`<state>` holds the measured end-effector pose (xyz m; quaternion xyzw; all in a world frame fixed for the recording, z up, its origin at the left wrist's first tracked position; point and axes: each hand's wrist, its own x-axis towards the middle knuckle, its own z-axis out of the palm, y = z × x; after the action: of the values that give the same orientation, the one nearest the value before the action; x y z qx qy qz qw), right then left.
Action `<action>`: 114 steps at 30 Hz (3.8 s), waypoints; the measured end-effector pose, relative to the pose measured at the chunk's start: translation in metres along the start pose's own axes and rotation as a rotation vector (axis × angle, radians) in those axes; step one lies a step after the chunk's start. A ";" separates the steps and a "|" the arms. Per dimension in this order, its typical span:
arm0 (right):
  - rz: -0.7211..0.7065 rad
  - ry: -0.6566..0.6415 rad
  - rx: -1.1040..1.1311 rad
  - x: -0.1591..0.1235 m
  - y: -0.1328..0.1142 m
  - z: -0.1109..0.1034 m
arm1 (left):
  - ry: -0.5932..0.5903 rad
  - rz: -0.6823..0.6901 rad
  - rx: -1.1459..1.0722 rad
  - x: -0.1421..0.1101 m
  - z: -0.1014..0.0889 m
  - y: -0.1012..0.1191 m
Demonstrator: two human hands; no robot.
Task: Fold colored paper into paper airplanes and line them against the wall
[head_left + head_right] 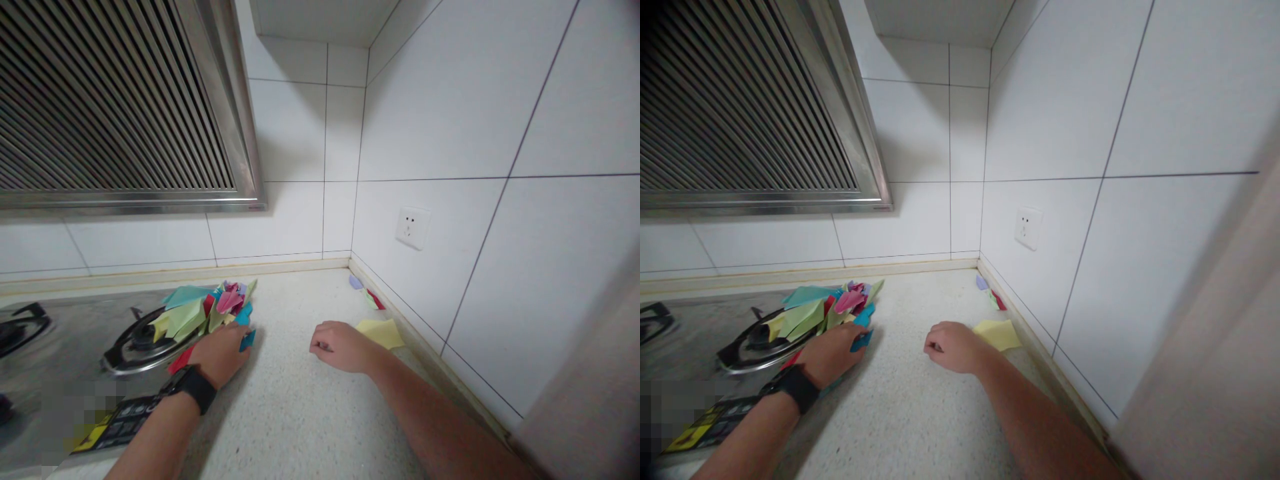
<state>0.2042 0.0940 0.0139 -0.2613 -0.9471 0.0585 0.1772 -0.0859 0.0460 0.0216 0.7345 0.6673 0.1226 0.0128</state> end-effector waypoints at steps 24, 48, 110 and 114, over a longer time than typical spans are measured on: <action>0.230 0.083 0.651 0.009 -0.020 0.010 | -0.056 0.064 -1.485 -0.004 0.035 0.080; 0.221 0.221 0.418 0.011 -0.017 0.005 | 0.209 0.226 -0.882 -0.003 0.032 0.067; 0.058 0.283 0.231 0.008 -0.012 -0.002 | 0.295 0.348 -0.519 0.000 0.029 0.057; 0.041 0.294 0.223 0.009 -0.011 -0.001 | 0.293 0.343 -0.515 0.000 0.028 0.057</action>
<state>0.1921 0.0895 0.0201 -0.2648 -0.8930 0.1279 0.3406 -0.0247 0.0443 0.0049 0.7834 0.4757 0.3917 0.0811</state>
